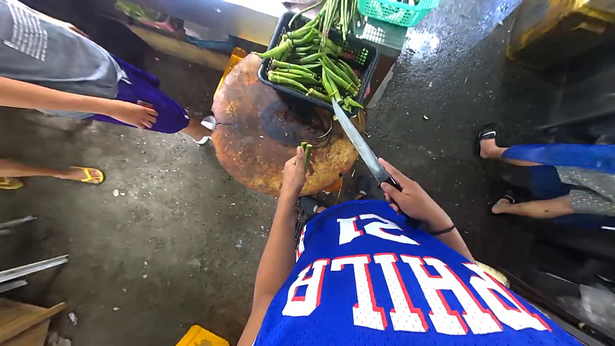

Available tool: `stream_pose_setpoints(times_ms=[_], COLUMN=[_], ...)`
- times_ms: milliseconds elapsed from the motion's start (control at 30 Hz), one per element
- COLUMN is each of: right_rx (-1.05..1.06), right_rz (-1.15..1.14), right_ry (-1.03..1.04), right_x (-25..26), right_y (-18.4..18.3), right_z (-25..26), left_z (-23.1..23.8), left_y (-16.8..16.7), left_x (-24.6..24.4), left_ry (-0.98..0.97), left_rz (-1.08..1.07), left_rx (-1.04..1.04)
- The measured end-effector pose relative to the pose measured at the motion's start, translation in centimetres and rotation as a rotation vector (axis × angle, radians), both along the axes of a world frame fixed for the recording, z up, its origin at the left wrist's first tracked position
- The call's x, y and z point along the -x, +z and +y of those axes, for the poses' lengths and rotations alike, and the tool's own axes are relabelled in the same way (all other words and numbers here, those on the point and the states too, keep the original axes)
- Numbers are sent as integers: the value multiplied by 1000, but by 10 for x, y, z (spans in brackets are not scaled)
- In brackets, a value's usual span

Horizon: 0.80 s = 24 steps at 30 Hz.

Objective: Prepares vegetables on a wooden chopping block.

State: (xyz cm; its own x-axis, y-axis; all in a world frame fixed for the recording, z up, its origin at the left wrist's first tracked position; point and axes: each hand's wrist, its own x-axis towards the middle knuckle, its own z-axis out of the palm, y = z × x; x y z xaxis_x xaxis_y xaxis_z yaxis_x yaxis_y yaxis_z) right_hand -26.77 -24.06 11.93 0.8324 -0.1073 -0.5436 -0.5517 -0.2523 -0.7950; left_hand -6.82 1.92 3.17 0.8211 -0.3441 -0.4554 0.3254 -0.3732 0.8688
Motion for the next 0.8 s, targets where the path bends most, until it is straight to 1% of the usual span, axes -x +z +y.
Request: stream_pose_setpoints(times_ms=[100, 167, 267, 333, 400, 500, 600, 700, 767, 800], right_rx=[-11, -6, 86, 153, 152, 190, 235, 200, 180, 192], right_rz=[-16, -53, -233, -370, -476, -603, -585, -549, -475, -447], right_ry=[-1, -36, -86, -87, -97, -21, 44, 51, 75, 88], right_x=[-1, -6, -24, -44, -66, -106, -109, -93, -88, -87], right_y=[0, 0, -3, -2, 1, -5, -9, -27, -30, -33], right_z=[-4, -2, 10, 19, 29, 39, 50, 58, 62, 64], left_z=[-8, -12, -24, -33, -40, -40, -42, -41, -38, -35], left_y=[3, 8, 27, 36, 40, 48, 40, 22, 22, 23], left_x=[8, 16, 33, 42, 53, 73, 84, 97, 104, 106], left_ry=[61, 88, 75, 3, -92, -185, -120, 43, 127, 131], left_rz=[194, 285, 348, 321, 243, 137, 128, 177, 243, 263], left_rx=[206, 365, 476, 474, 415, 309, 331, 372, 344, 316])
